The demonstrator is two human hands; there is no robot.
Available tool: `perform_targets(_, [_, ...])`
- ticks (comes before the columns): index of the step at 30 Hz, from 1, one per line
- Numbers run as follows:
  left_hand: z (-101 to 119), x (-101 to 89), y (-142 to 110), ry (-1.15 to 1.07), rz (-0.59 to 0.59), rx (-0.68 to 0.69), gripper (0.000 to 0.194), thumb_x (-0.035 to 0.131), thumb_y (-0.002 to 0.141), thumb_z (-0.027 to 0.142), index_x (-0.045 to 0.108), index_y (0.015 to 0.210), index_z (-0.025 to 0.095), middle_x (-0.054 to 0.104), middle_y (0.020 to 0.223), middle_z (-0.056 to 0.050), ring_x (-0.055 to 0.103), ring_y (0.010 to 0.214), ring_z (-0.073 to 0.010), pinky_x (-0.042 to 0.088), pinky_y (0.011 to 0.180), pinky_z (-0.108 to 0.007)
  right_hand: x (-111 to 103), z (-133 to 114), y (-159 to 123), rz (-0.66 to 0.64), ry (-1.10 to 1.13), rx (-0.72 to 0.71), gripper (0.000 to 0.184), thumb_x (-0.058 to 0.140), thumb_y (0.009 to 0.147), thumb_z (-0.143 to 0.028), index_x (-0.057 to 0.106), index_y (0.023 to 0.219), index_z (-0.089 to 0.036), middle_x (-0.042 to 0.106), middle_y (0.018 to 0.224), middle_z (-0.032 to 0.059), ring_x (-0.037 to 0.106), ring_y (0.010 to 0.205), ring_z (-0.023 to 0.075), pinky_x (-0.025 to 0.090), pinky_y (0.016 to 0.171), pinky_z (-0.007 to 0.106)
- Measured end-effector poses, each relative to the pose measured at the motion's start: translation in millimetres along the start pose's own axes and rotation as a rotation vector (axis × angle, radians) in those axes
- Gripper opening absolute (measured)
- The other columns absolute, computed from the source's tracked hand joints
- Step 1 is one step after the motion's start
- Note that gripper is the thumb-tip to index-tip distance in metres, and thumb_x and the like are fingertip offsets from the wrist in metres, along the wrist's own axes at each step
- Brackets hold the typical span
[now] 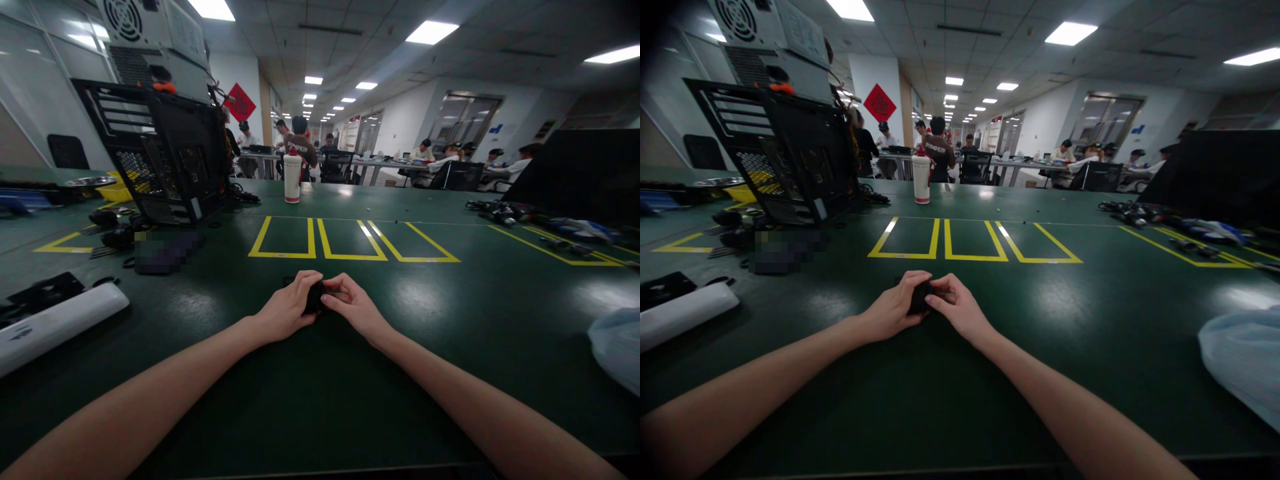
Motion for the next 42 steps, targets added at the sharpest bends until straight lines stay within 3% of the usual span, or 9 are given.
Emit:
perform_targets(5, [-0.7, 1.7, 0.4, 0.003, 0.001, -0.002, 0.067, 0.058, 0.069, 0.020, 0.016, 0.122, 0.025, 0.031, 0.123, -0.008, 0.049, 0.101, -0.0235, 0.048, 0.075, -0.041, -2.2, 0.4, 0.9, -0.015, -0.033, 0.054, 0.030, 0.058, 0.070, -0.025, 0.049, 0.098, -0.021, 0.055, 0.098, 0.0031, 0.055, 0.094, 0.0159, 0.043, 0.085, 0.035])
perform_targets(11, [0.5, 0.7, 0.0, 0.000, -0.006, 0.000, 0.068, 0.058, 0.068, 0.019, 0.016, 0.122, 0.026, 0.031, 0.124, -0.008, 0.049, 0.099, -0.0233, 0.048, 0.073, -0.041, -3.8, -0.8, 0.4, -0.049, -0.059, 0.007, 0.030, 0.063, 0.065, -0.020, 0.050, 0.093, -0.021, 0.053, 0.100, 0.0011, 0.052, 0.100, 0.0173, 0.041, 0.088, 0.037])
perform_targets(16, [1.5, -1.1, -1.0, -0.013, -0.014, -0.003, 0.068, 0.057, 0.069, 0.020, 0.015, 0.122, 0.027, 0.030, 0.124, -0.008, 0.049, 0.099, -0.0230, 0.048, 0.072, -0.040, -2.0, -0.5, -1.6, -0.047, -0.039, 0.011, 0.032, 0.063, 0.065, -0.019, 0.049, 0.094, -0.023, 0.053, 0.101, 0.0003, 0.053, 0.096, 0.0168, 0.044, 0.085, 0.037])
perform_targets(21, [1.9, 0.6, -0.5, 0.010, 0.013, 0.003, 0.064, 0.056, 0.071, 0.023, 0.016, 0.122, 0.025, 0.031, 0.123, -0.009, 0.050, 0.098, -0.0223, 0.048, 0.072, -0.040, -0.8, 0.7, -1.4, -0.004, -0.021, 0.013, 0.021, 0.056, 0.073, -0.027, 0.050, 0.092, -0.022, 0.055, 0.093, 0.0003, 0.056, 0.088, 0.0143, 0.045, 0.082, 0.034])
perform_targets(26, [0.6, 2.9, 0.1, 0.014, 0.024, -0.014, 0.064, 0.056, 0.071, 0.025, 0.016, 0.122, 0.026, 0.032, 0.121, -0.008, 0.052, 0.095, -0.0222, 0.049, 0.068, -0.039, -2.2, 2.2, 1.3, 0.028, -0.041, 0.021, 0.028, 0.057, 0.072, -0.028, 0.051, 0.098, -0.021, 0.055, 0.100, 0.0029, 0.055, 0.092, 0.0154, 0.044, 0.083, 0.034])
perform_targets(33, [1.8, 1.3, -0.1, 0.036, 0.001, -0.032, 0.067, 0.058, 0.069, 0.021, 0.016, 0.121, 0.025, 0.032, 0.121, -0.009, 0.052, 0.093, -0.0216, 0.049, 0.069, -0.038, -2.0, 0.0, -0.2, -0.048, -0.012, -0.006, 0.029, 0.062, 0.066, -0.020, 0.051, 0.093, -0.022, 0.055, 0.097, 0.0007, 0.054, 0.094, 0.0156, 0.044, 0.085, 0.034])
perform_targets(42, [2.5, 1.8, 0.7, 0.014, 0.018, -0.015, 0.065, 0.056, 0.071, 0.022, 0.015, 0.121, 0.026, 0.032, 0.121, -0.008, 0.051, 0.097, -0.0232, 0.049, 0.070, -0.041, -1.3, 2.6, 0.9, 0.009, -0.021, 0.016, 0.025, 0.058, 0.070, -0.026, 0.050, 0.094, -0.022, 0.054, 0.095, 0.0011, 0.057, 0.083, 0.0134, 0.047, 0.077, 0.031])
Point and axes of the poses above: each hand's wrist, its own y-axis towards the middle knuckle, its own x-axis out of the palm, z = x × y, the point moved 1 cm from there along y, towards the middle knuckle
